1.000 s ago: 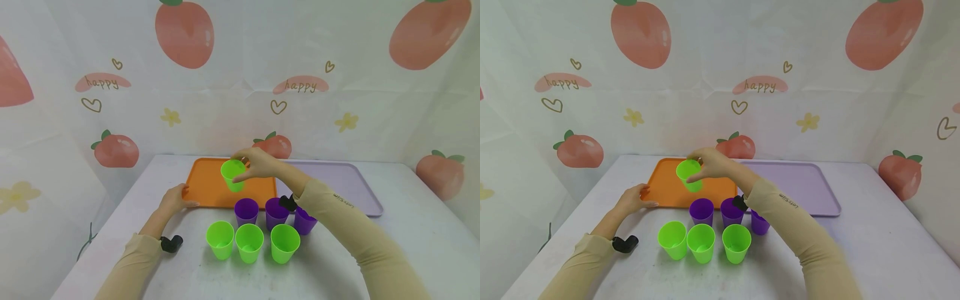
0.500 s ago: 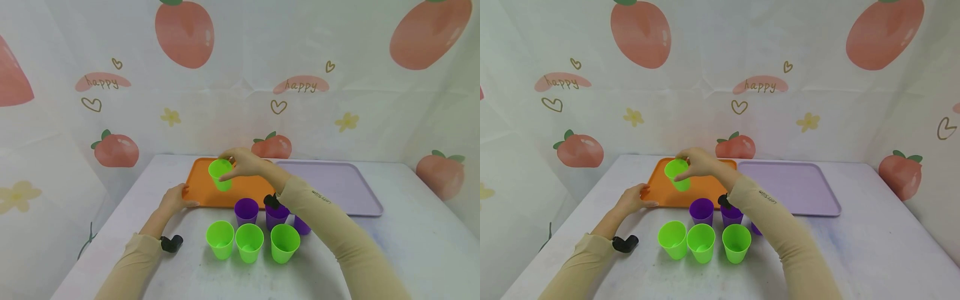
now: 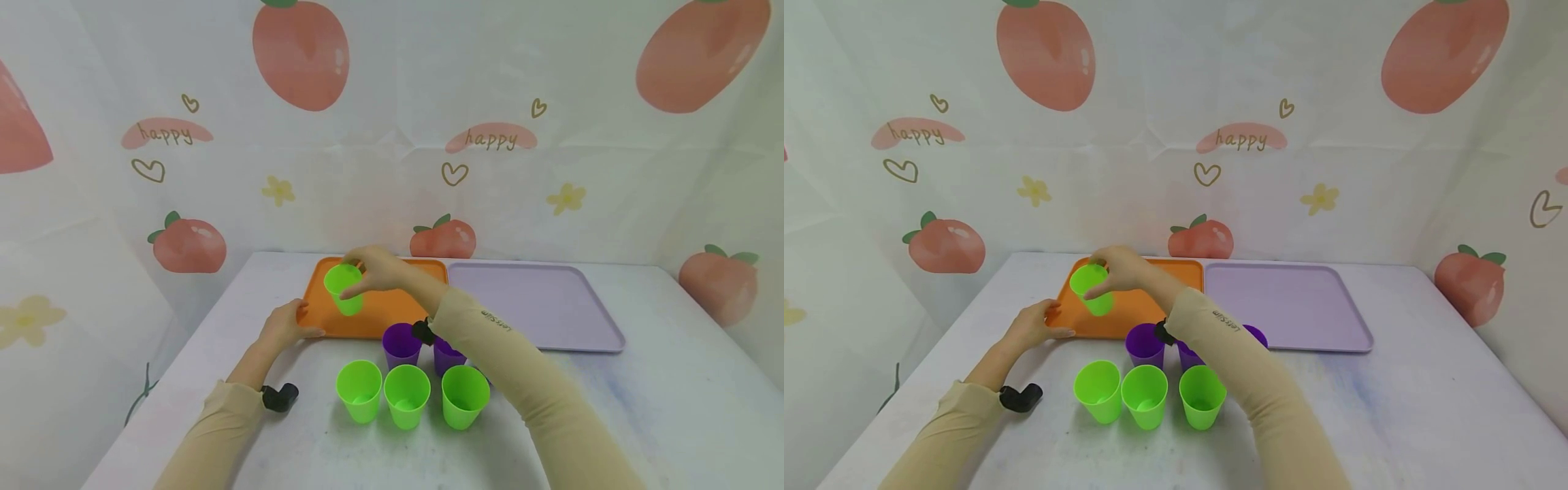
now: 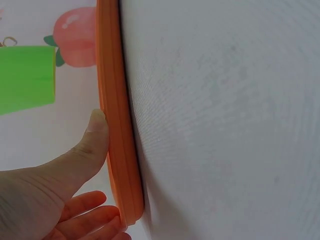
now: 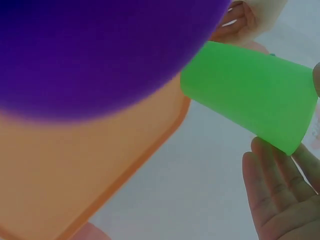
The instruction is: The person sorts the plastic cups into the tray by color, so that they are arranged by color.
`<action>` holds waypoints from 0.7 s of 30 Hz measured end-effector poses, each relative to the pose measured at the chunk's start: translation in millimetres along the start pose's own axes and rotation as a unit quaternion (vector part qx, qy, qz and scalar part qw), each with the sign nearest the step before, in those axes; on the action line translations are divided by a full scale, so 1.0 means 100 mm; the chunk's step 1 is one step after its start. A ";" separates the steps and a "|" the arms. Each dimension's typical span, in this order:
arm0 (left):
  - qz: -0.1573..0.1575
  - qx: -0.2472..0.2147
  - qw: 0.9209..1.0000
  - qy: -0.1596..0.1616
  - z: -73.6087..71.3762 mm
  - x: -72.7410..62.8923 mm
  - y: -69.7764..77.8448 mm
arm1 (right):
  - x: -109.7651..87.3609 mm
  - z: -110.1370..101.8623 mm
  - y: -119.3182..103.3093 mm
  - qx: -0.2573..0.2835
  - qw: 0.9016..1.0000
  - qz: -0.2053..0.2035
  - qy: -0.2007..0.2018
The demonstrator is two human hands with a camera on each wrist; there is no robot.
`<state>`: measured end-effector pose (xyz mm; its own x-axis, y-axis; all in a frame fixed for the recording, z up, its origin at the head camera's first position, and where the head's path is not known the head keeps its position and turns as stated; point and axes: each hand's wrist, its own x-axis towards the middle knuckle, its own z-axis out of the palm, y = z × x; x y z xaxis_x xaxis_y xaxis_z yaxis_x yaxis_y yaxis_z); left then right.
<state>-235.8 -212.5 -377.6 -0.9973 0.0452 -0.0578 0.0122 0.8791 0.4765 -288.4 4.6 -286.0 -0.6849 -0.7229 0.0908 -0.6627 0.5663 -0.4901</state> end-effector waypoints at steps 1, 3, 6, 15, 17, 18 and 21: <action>-0.001 -0.001 1.000 -0.001 0.00 0.00 0.00 | 0.01 0.01 -0.01 0.001 1.000 0.003 -0.003; 0.001 0.003 1.000 -0.002 0.00 0.00 0.00 | 0.04 0.03 -0.03 0.006 1.000 0.010 -0.011; 0.001 0.002 1.000 -0.004 0.00 0.00 0.00 | 0.07 0.06 -0.04 0.003 1.000 0.018 -0.014; 0.001 0.009 1.000 -0.005 -0.01 0.00 0.01 | 0.14 0.15 -0.08 0.017 0.999 0.022 -0.027; -0.001 0.008 1.000 -0.006 -0.01 0.00 0.01 | 0.16 0.19 -0.08 0.019 0.999 0.023 -0.030; 0.000 0.008 1.000 -0.006 -0.01 -0.01 0.02 | 0.16 0.21 -0.08 0.019 0.999 0.025 -0.032; 0.001 0.008 1.000 -0.004 -0.01 -0.01 0.02 | 0.18 0.26 -0.07 0.020 0.998 0.037 -0.041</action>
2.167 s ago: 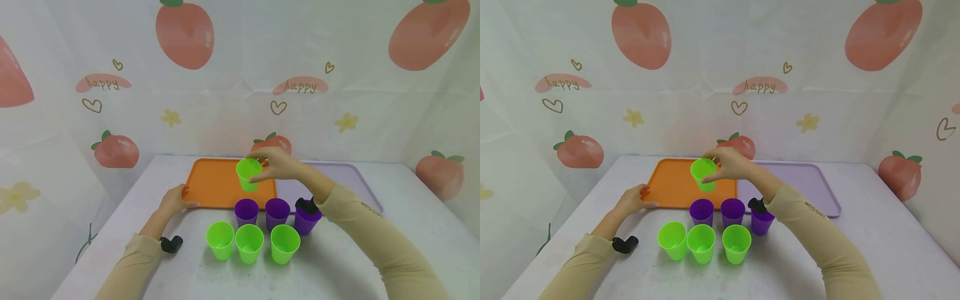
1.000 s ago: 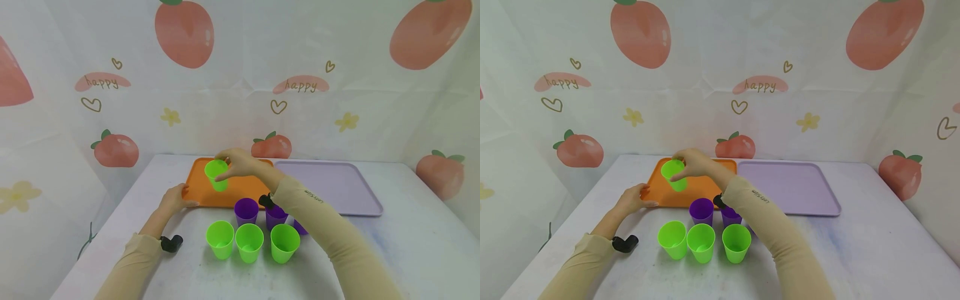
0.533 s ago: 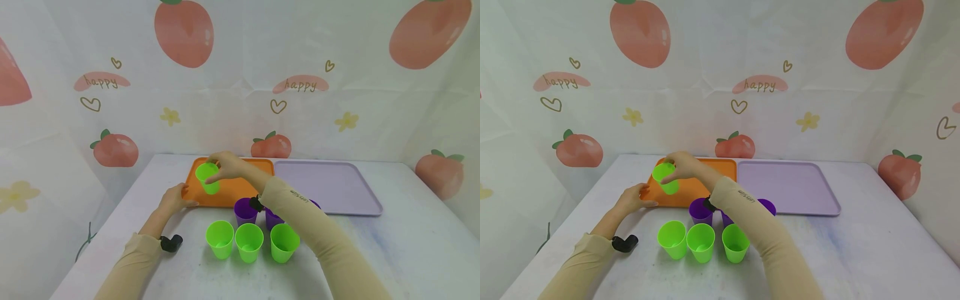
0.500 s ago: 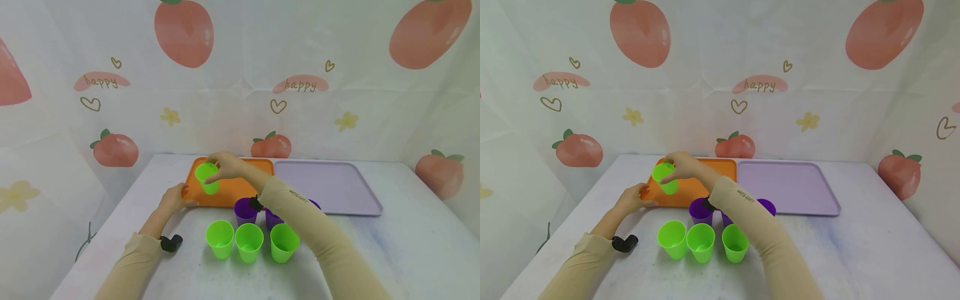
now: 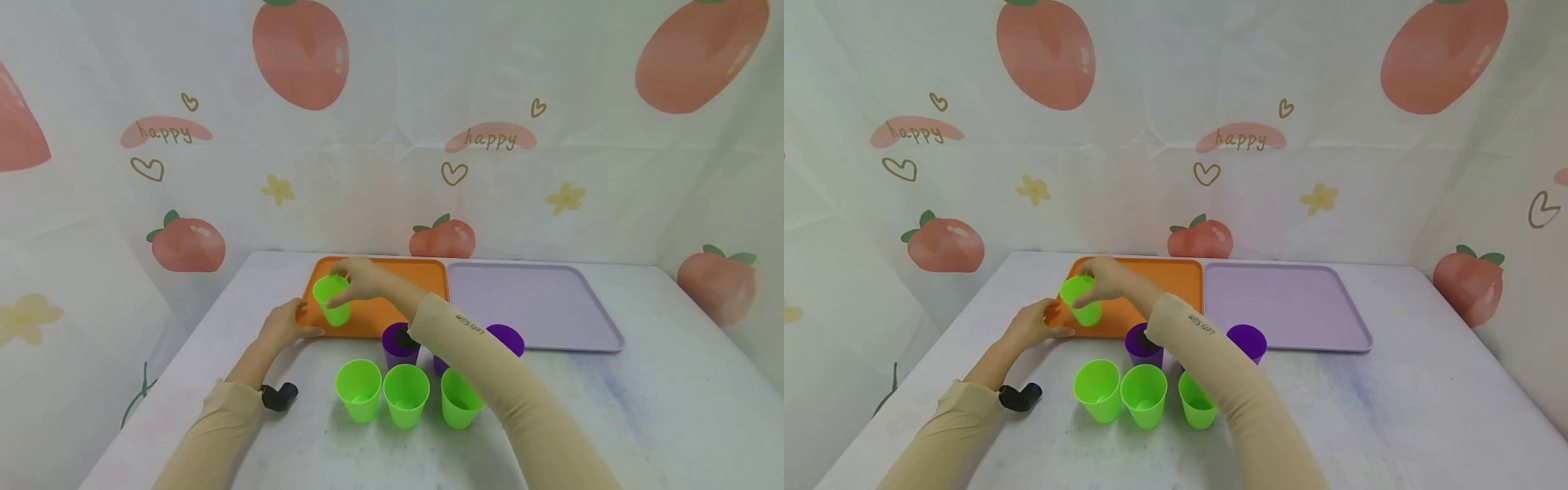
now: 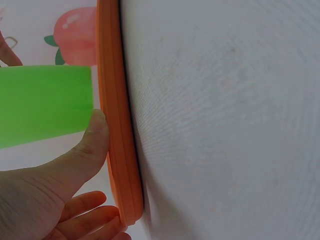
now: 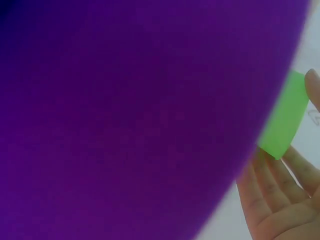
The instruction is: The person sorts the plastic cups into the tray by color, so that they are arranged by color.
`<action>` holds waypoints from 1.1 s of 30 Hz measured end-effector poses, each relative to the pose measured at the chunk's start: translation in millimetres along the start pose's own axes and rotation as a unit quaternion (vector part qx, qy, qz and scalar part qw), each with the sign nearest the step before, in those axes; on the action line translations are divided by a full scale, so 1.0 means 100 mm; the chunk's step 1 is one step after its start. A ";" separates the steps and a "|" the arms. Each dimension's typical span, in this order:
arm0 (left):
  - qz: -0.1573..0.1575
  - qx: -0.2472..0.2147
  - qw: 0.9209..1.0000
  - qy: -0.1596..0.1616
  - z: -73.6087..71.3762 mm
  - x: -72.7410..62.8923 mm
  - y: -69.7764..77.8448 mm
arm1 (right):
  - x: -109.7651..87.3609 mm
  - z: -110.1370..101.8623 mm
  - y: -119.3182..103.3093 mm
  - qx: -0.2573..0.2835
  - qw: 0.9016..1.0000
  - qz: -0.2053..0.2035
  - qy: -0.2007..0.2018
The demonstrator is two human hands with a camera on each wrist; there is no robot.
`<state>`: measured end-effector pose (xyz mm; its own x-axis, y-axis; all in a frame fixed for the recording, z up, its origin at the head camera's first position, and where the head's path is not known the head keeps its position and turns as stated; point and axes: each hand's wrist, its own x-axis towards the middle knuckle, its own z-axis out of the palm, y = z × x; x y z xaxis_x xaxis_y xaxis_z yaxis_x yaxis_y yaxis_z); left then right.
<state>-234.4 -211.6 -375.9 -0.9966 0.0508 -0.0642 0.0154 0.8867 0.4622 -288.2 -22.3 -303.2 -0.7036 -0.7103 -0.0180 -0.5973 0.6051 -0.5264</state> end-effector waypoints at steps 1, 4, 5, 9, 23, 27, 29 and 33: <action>0.000 0.000 1.000 0.001 0.00 0.00 0.00 | 0.01 0.01 0.00 -0.002 1.000 0.004 -0.004; 0.001 0.001 1.000 0.002 0.00 -0.01 0.00 | 0.02 0.05 0.01 -0.011 1.000 0.016 -0.012; 0.001 0.000 1.000 0.002 0.00 -0.01 0.01 | 0.02 0.06 0.00 -0.015 1.000 0.020 -0.013; 0.004 0.000 1.000 0.006 0.00 -0.02 0.01 | 0.03 0.09 0.00 -0.023 0.999 0.030 -0.020; 0.010 0.008 1.000 0.012 0.01 0.00 -0.01 | 0.01 0.10 0.01 -0.034 0.997 0.043 -0.049; 0.011 0.009 1.000 0.009 0.01 0.01 -0.02 | -0.03 0.04 -0.01 -0.010 0.997 0.050 -0.056; 0.012 0.010 1.000 0.011 0.01 0.01 -0.02 | -0.04 -0.01 -0.01 -0.007 0.998 0.046 -0.047; 0.010 0.009 1.000 0.010 0.01 0.01 -0.01 | -0.09 -0.15 -0.03 0.013 0.999 0.037 -0.024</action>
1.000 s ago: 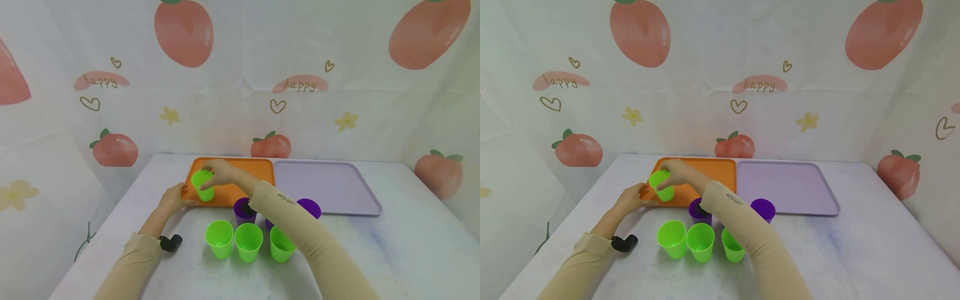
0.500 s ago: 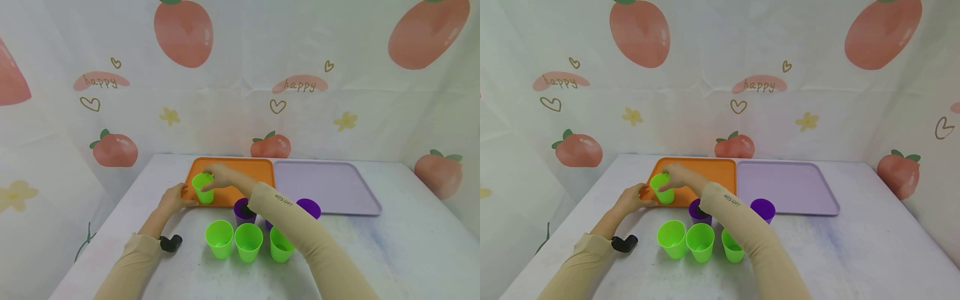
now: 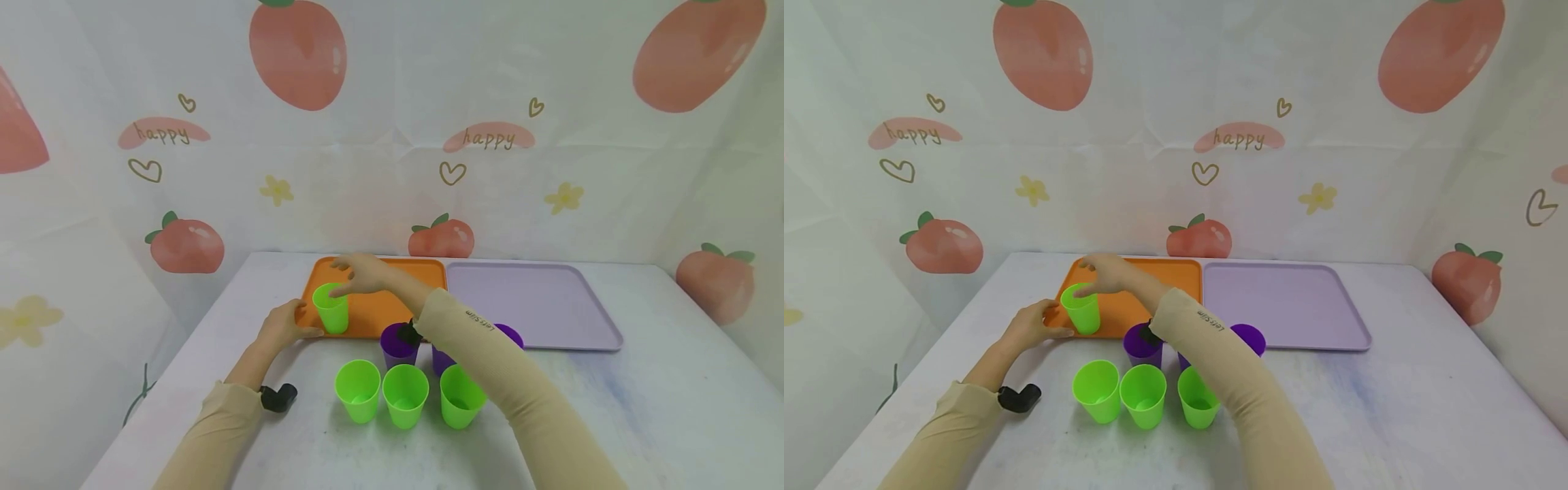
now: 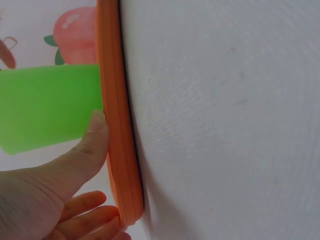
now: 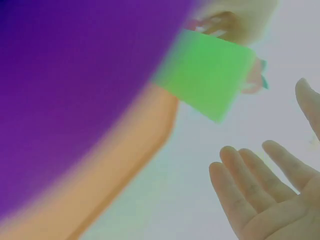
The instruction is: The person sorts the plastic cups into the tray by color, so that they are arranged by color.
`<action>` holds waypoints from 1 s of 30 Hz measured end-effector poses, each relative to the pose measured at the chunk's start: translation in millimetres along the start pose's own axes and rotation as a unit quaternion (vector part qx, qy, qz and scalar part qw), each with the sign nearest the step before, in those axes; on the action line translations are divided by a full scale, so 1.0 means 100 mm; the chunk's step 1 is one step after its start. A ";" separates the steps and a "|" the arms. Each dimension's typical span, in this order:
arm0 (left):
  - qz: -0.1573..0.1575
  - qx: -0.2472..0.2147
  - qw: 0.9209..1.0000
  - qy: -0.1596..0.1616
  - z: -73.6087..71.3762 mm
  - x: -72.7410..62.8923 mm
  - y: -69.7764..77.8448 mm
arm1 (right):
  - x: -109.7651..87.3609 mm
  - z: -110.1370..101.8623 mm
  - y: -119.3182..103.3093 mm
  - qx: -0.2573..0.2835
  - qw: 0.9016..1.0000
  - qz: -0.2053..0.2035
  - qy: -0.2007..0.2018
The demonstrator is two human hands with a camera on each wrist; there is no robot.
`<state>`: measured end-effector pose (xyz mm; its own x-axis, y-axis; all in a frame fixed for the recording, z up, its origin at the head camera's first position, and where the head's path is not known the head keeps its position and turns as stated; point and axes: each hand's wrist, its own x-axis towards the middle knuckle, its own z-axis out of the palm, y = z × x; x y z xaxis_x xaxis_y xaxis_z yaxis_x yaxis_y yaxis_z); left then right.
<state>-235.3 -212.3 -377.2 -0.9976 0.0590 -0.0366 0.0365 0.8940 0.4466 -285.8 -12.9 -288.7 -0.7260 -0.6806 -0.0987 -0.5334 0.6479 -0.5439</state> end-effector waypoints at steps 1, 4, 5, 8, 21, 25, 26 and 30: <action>0.000 -0.001 1.000 0.000 0.00 0.00 0.00 | -0.02 -0.04 -0.01 0.008 1.000 -0.004 0.007; -0.001 -0.002 1.000 -0.001 0.00 0.00 0.00 | -0.08 -0.16 -0.03 0.036 0.999 -0.018 0.027; -0.001 -0.002 1.000 0.000 0.00 0.00 0.00 | -0.11 -0.20 -0.03 0.042 0.998 -0.023 0.033; -0.001 -0.001 1.000 -0.001 -0.01 0.00 0.01 | -0.19 -0.31 -0.03 0.052 0.997 -0.031 0.049; -0.008 0.000 1.000 -0.004 0.00 -0.01 0.00 | -0.66 -0.45 0.21 0.070 0.992 -0.081 0.074; -0.009 -0.003 1.000 -0.006 0.01 -0.01 0.01 | -0.85 -0.46 0.30 0.082 0.991 -0.072 0.072; -0.010 -0.005 1.000 -0.007 0.01 0.00 0.00 | -0.90 -0.46 0.32 0.086 0.991 -0.071 0.071; -0.008 -0.007 1.000 -0.008 0.00 0.01 0.00 | -1.11 -0.46 0.41 0.099 0.990 -0.072 0.074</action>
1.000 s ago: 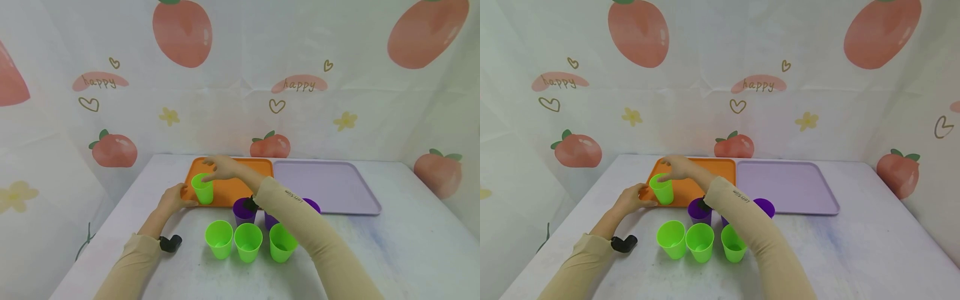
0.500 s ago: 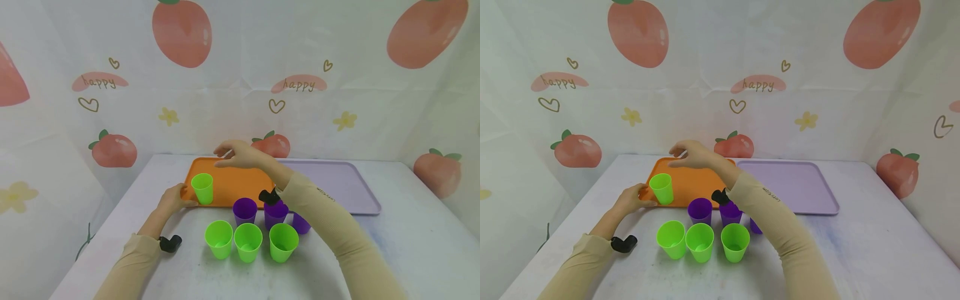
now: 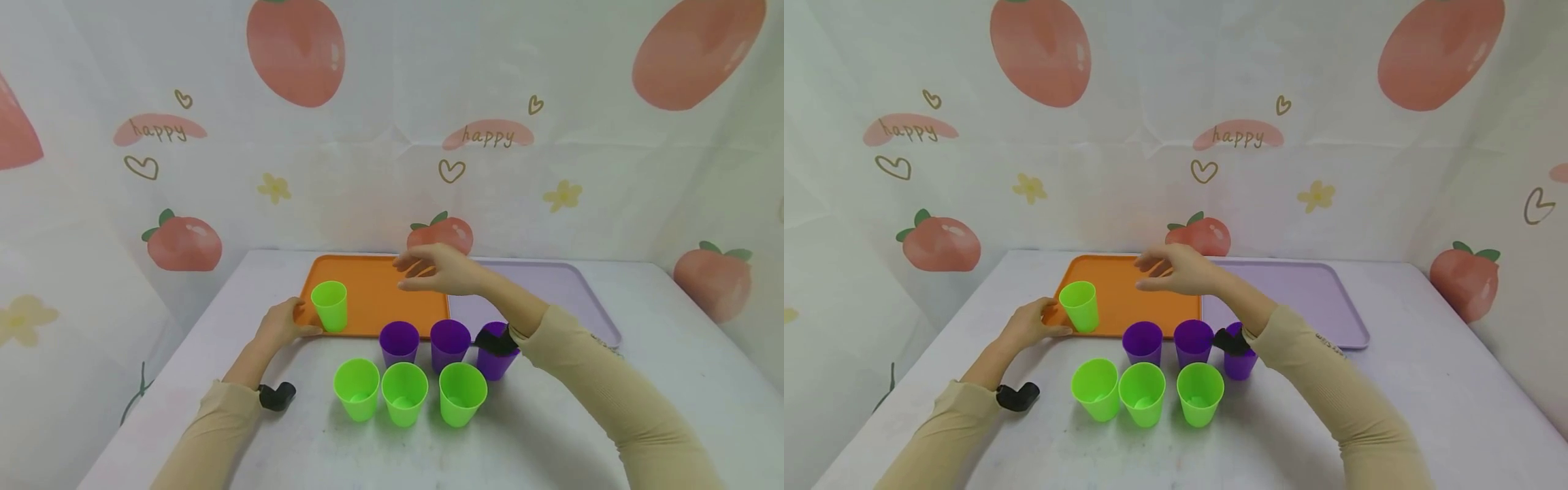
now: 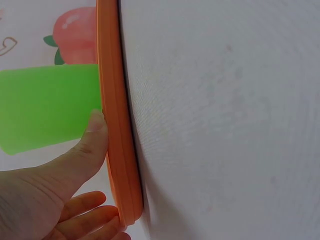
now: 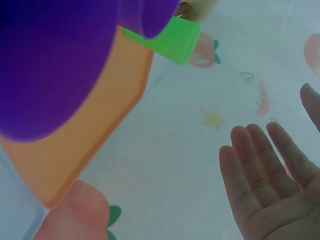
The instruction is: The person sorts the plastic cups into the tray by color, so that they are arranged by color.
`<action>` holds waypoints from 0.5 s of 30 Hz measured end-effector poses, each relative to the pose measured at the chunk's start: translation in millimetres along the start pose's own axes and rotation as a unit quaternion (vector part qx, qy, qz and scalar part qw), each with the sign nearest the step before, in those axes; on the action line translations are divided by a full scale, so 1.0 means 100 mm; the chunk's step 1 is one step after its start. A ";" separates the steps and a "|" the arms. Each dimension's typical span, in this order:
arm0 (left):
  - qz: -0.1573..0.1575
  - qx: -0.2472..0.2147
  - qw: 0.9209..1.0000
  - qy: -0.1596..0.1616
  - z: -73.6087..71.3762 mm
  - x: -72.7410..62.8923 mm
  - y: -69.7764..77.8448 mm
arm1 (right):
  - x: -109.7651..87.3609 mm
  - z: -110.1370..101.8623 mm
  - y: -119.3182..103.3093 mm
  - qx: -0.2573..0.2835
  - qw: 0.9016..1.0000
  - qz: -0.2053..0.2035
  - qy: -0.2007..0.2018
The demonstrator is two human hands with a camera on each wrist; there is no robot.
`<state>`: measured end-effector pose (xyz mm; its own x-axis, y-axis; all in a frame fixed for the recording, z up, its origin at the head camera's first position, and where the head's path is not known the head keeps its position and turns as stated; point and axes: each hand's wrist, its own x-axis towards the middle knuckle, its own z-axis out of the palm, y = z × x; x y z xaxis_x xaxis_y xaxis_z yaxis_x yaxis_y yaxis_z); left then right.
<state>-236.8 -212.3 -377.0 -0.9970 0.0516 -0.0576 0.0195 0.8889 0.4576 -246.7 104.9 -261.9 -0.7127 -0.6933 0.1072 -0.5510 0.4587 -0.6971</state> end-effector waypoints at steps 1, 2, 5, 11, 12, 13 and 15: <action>0.000 0.000 1.000 0.000 0.00 0.00 0.00 | -0.05 0.00 0.01 0.001 1.000 -0.002 0.000; 0.000 0.001 1.000 -0.001 0.00 0.01 0.00 | -0.11 -0.01 0.02 0.004 1.000 0.000 0.000; 0.002 0.002 1.000 -0.003 0.00 0.01 -0.01 | -0.28 0.00 0.05 0.003 1.000 0.006 -0.001; -0.002 -0.002 1.000 -0.006 0.00 0.02 -0.02 | -0.57 0.04 0.15 0.006 1.000 -0.002 0.001; -0.001 -0.002 1.000 -0.005 0.01 0.02 -0.02 | -0.61 0.04 0.17 0.007 1.000 -0.007 0.002; -0.001 -0.002 1.000 -0.004 0.01 0.02 -0.02 | -0.65 0.05 0.18 0.008 1.000 -0.012 0.002; 0.003 -0.002 1.000 -0.001 0.00 0.01 -0.03 | -0.74 0.05 0.20 0.008 1.000 -0.022 0.001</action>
<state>-238.3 -214.3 -378.4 -0.9967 0.0574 -0.0572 0.0246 0.8871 0.4610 -202.7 162.8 -287.5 -0.6895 -0.7108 0.1391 -0.5745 0.4198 -0.7027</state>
